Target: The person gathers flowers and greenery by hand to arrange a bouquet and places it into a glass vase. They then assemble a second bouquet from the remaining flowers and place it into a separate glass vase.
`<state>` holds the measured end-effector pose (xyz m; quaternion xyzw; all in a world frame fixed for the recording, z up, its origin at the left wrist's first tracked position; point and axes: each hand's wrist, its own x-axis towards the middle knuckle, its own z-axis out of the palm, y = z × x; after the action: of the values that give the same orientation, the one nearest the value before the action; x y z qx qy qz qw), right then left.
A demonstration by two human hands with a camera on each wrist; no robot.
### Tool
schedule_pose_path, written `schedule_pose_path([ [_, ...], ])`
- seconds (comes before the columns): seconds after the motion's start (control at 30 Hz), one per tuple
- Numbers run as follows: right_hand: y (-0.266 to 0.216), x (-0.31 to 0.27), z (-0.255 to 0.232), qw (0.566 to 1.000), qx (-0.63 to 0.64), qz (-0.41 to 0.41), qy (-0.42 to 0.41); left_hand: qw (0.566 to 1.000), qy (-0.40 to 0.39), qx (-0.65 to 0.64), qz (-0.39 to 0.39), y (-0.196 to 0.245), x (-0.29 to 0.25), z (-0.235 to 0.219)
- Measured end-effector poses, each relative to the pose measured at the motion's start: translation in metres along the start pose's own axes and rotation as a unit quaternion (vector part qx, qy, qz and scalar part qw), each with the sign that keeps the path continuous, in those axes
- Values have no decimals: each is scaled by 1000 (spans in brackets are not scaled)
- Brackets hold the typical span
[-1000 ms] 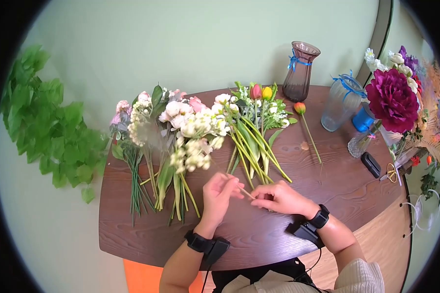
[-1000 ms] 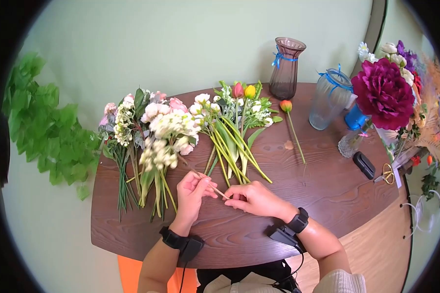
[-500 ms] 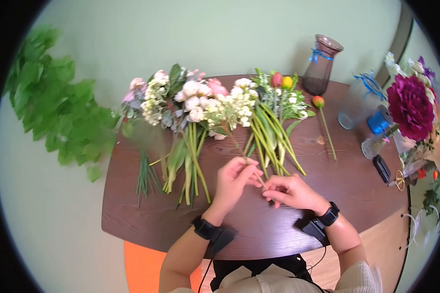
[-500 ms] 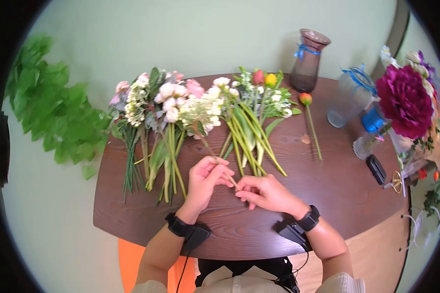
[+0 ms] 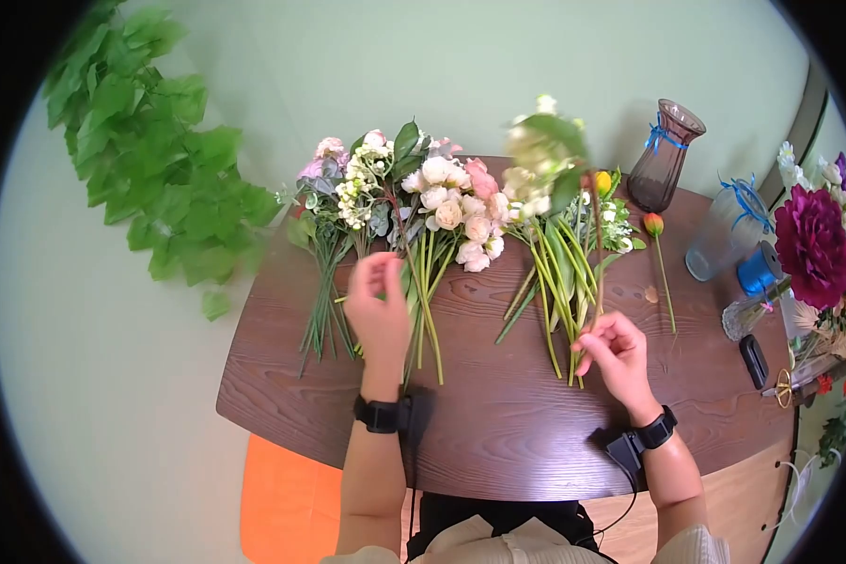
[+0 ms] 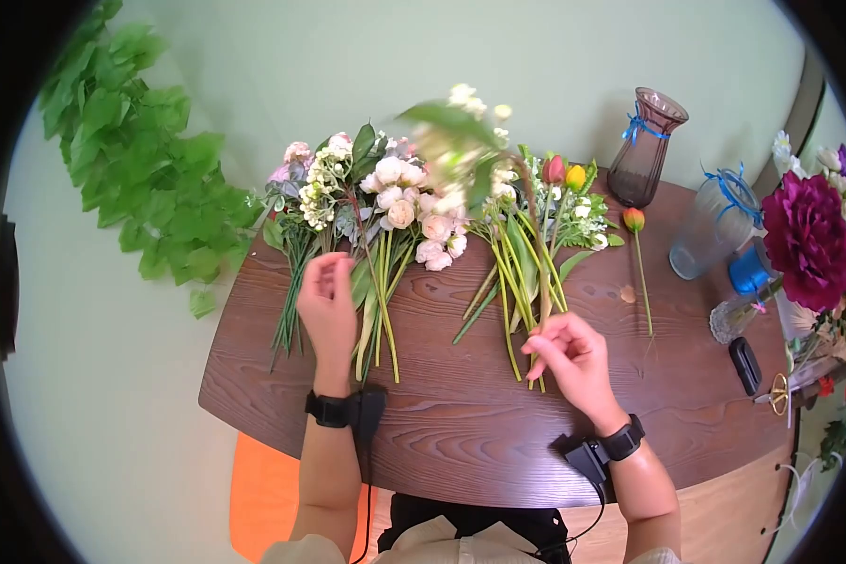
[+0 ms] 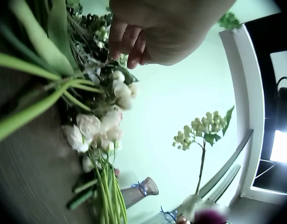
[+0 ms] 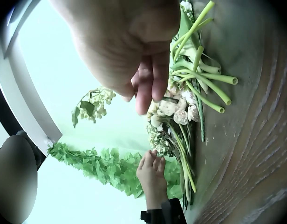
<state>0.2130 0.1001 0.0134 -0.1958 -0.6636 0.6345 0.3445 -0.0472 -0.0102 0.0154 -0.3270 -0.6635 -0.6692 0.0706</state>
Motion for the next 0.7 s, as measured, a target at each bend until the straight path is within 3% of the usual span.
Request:
schedule_pose_path([
  [0.03, 0, 1, -1, 1000, 1, 0, -1, 997, 2, 76, -9, 3, 5, -9],
  [0.1, -1, 5, -3, 997, -21, -21, 75, 975, 32, 219, 35, -19, 9, -16],
  [0.2, 3, 9, -7, 991, -30, -50, 124, 955, 41, 290, 35, -36, 6, -14],
  [0.33, 5, 13, -14, 985, -6, -38, 167, 954, 9, 295, 49, -21, -1, -4],
  [0.4, 8, 14, -19, 984, 17, -21, 175, 931, -45, 353, 80, -24, -8, 1],
  [0.5, 12, 16, -22, 981, 66, -10, 179, 932, -86, 346, 64, -32, -10, 5],
  [0.7, 14, 16, -23, 979, 91, 1, 182, 953, -85, 290, 37, -32, -7, 5],
])
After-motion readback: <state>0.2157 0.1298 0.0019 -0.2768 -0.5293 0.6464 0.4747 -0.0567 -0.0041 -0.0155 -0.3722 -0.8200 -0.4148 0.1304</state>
